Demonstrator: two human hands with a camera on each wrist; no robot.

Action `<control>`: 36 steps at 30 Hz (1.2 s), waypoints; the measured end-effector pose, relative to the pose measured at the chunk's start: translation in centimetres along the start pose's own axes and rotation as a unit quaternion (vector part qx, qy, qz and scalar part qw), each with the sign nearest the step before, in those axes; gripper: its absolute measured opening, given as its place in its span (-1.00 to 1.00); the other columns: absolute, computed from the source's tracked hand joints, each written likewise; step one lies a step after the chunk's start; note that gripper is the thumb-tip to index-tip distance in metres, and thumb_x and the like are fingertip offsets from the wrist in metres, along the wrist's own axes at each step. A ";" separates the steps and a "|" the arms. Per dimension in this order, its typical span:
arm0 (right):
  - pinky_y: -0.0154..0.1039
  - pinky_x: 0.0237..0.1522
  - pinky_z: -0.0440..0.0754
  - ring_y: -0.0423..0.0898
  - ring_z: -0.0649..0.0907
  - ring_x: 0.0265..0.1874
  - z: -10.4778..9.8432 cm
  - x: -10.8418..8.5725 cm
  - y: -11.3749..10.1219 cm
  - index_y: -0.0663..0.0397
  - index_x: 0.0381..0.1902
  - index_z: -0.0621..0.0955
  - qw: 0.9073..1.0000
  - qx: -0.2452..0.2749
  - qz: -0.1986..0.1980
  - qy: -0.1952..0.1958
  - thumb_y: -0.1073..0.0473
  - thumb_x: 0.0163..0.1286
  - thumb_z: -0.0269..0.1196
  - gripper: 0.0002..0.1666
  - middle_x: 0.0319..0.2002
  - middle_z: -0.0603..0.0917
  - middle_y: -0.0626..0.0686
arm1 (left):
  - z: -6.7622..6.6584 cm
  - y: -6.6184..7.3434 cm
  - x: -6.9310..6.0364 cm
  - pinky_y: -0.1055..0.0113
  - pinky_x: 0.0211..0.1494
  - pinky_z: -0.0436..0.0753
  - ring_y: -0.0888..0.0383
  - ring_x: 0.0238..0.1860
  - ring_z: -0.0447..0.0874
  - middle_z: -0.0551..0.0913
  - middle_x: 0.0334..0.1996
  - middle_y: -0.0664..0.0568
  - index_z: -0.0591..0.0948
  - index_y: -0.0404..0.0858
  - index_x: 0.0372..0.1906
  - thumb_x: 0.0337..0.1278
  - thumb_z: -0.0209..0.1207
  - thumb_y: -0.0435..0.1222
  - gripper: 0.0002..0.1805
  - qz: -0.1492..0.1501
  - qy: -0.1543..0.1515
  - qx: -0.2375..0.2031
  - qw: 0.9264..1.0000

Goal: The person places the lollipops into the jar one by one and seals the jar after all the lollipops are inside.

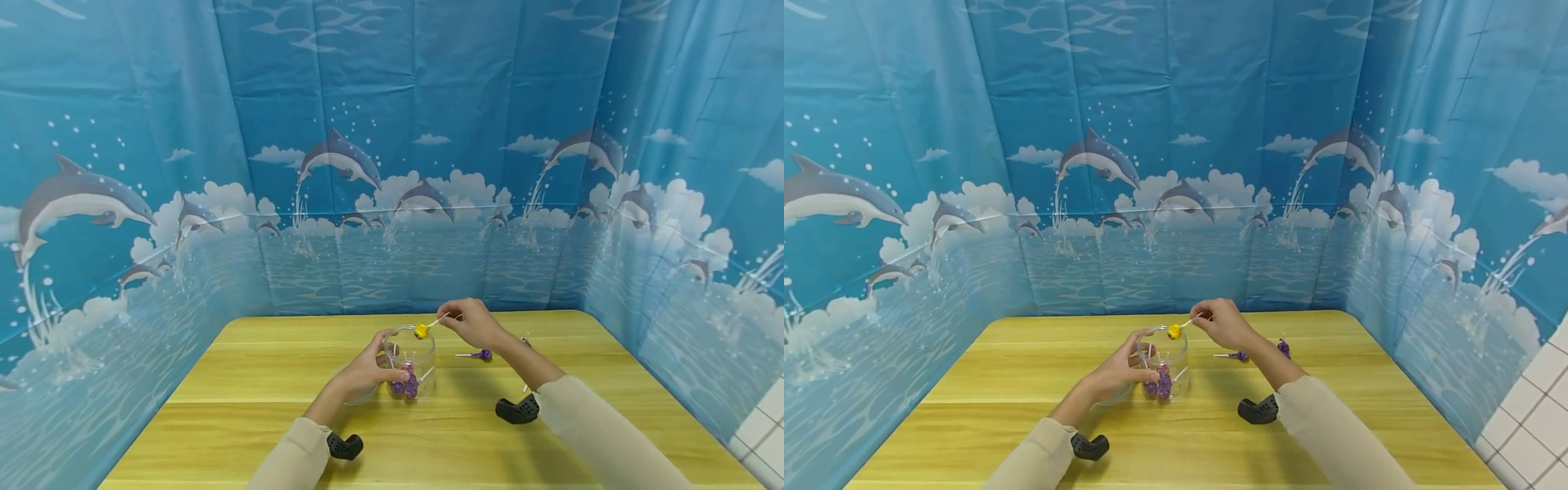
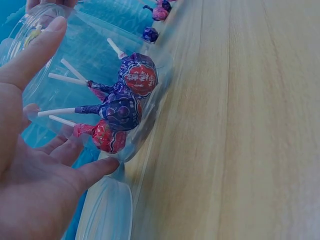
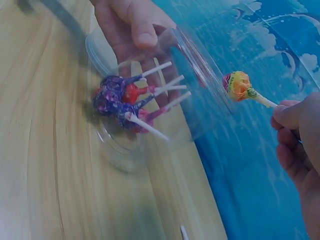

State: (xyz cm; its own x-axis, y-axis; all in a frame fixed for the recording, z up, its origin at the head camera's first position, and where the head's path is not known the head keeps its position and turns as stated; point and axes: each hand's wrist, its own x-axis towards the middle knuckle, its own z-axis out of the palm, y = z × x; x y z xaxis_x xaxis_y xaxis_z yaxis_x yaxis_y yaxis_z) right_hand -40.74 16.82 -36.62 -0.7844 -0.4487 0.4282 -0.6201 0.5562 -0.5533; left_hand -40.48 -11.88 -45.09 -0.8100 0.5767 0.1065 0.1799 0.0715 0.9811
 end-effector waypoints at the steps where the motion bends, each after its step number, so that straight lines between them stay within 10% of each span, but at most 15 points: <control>1: -0.07 -0.16 0.69 -0.06 0.72 -0.23 0.2 0.2 -0.1 0.19 -0.11 0.74 1.000 -0.003 -0.007 -0.006 0.31 0.54 0.25 -0.87 -0.19 0.75 0.10 | 0.0 0.0 0.0 0.02 0.19 0.56 -0.10 0.33 0.44 0.29 0.35 -0.35 0.06 -0.05 0.64 0.32 0.38 -0.31 -0.04 -0.001 0.000 0.000 1.000; 18: -0.22 -0.26 0.69 -0.16 0.72 -0.37 4.6 3.9 -2.1 0.14 -0.23 0.81 0.981 -0.130 -0.105 -0.102 0.37 0.41 0.37 -0.90 -0.30 0.79 -0.01 | -0.2 -0.3 0.0 -0.04 0.23 0.55 -0.14 0.41 0.37 0.24 0.42 -0.19 0.08 0.11 0.63 0.35 0.36 -0.30 -0.07 -0.002 0.002 0.006 1.000; 27: -0.09 -0.15 0.72 -0.01 0.75 -0.21 5.1 4.5 -3.5 0.16 -0.08 0.82 0.972 -0.157 -0.050 -0.170 0.33 0.36 0.43 -0.82 -0.20 0.80 0.05 | -0.3 -0.3 0.0 0.03 0.15 0.56 -0.08 0.33 0.41 0.30 0.32 -0.18 0.08 0.10 0.63 0.34 0.36 -0.31 -0.06 0.005 -0.001 0.001 1.000; 36: -0.09 -0.14 0.70 -0.01 0.75 -0.19 4.4 3.7 -2.4 0.18 0.01 0.79 0.983 -0.110 -0.075 -0.124 0.32 0.41 0.38 -0.77 -0.14 0.80 0.08 | -0.2 -0.3 -0.1 -0.04 0.23 0.51 -0.13 0.39 0.35 0.27 0.38 -0.23 0.07 0.11 0.63 0.37 0.34 -0.28 -0.08 0.006 -0.004 0.013 1.000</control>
State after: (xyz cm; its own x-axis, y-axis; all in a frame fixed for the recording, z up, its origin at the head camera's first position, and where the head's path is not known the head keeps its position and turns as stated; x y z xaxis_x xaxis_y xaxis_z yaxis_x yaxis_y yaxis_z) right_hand -42.10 10.77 -36.93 -0.6736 -0.6798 0.2901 -0.7379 0.5961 -0.3166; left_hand -40.59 -12.15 -45.40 -0.8037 0.5835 0.1167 0.2042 0.0862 0.9751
